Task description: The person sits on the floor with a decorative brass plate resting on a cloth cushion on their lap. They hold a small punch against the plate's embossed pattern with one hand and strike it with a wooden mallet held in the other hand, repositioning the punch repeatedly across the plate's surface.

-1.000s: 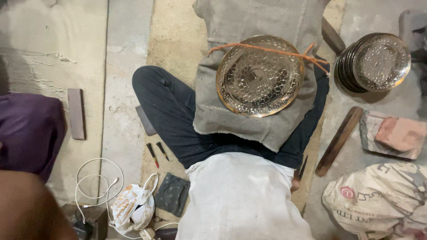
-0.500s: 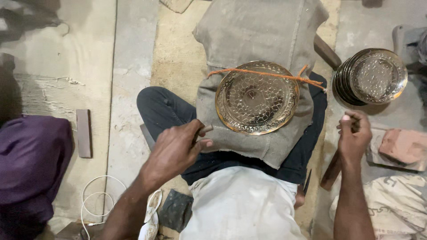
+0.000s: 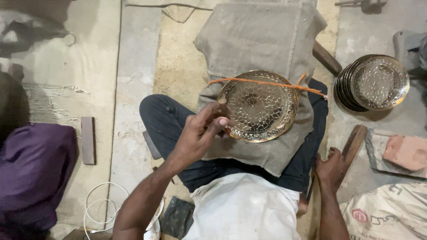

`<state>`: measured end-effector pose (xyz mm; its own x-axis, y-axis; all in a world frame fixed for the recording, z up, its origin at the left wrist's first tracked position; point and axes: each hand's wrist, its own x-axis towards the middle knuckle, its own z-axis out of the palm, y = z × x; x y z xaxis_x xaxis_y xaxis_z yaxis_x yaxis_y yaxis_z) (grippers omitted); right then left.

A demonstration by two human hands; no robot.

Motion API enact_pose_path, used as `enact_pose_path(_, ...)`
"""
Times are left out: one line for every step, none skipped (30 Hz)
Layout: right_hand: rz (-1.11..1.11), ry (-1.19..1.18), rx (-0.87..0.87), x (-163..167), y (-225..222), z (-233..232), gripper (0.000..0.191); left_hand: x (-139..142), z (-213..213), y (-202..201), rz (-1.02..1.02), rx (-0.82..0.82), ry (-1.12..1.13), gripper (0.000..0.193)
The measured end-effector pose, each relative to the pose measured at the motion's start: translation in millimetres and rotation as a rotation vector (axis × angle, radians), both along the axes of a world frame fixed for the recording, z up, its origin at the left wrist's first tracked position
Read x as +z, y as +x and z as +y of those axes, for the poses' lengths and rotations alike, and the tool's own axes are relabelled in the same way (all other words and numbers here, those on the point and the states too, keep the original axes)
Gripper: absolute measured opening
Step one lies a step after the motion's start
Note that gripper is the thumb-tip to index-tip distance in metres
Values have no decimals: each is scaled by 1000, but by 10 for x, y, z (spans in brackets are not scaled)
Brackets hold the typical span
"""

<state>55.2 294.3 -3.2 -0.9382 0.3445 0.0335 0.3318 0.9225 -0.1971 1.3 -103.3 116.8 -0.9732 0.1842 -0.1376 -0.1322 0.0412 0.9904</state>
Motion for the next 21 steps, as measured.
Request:
enact_pose_path(-25, 19, -10, -20, 22, 23, 48, 6, 19, -49, -59, 34, 33, 28)
enact_pose_path(-47, 37, -20, -31, 26, 34, 45, 18, 30, -98, 9, 59, -116, 35)
enact_pose_path(20, -16, -1, -44, 34, 51, 40, 35, 33, -148, 81, 85, -267, 42)
enact_pose_path(88, -70, 19, -53, 27, 61, 36, 52, 29, -200, 153, 113, -418, 50)
enact_pose_path(149, -122, 38, -58, 16, 62, 31, 66, 27, -223, 230, 154, -504, 46)
enact_pose_path(176, -252, -18, -43, 0, 52, 30, 75, 28, -236, 306, 195, -588, 43)
enact_pose_path(207, -383, -71, -6, -14, 29, 29, 73, 31, -261, 388, 238, -670, 40)
enact_pose_path(238, -515, -123, 40, -45, -11, 28, 64, 37, -282, 343, 234, -673, 38)
enact_pose_path(319, -537, -32, 86, -99, -74, 26, 53, 40, -289, 291, 226, -677, 36)
enact_pose_path(392, -558, 59, 148, -149, -144, 23, 39, 48, -290, 233, 216, -680, 34)
enact_pose_path(462, -576, 150, 226, -189, -224, 22, 29, 50, -288, 199, 228, -659, 33)
enact_pose_path(455, -597, 208, 310, -232, -309, 21, 20, 54, -285, 167, 242, -637, 32)
enact_pose_path(453, -618, 265, 395, -275, -403, 20, 16, 56, -285, 140, 255, -616, 30)
enact_pose_path(446, -639, 322, 479, -307, -496, 19, 15, 56, -279, 129, 259, -596, 30)
enact_pose_path(431, -628, 385, 552, -368, -581, 21, 19, 56, -278, 118, 265, -576, 29)
enact_pose_path(416, -618, 446, 613, -421, -662, 22, 26, 54, -276, 107, 270, -556, 29)
enact_pose_path(398, -606, 509, 658, -453, -741, 24, 32, 54, -275, 99, 273, -551, 29)
enact_pose_path(363, -658, 457, 689, -479, -813, 27, 39, 54, -278, 97, 277, -547, 29)
enact_pose_path(327, -708, 406, 709, -500, -871, 31, 42, 55, -281, 94, 281, -541, 29)
enact_pose_path(287, -758, 355, 718, -508, -917, 35, 42, 57, -285, 103, 284, -552, 29)
enact_pose_path(274, -769, 321, 723, -510, -949, 37, 39, 59, -289, 112, 285, -562, 28)
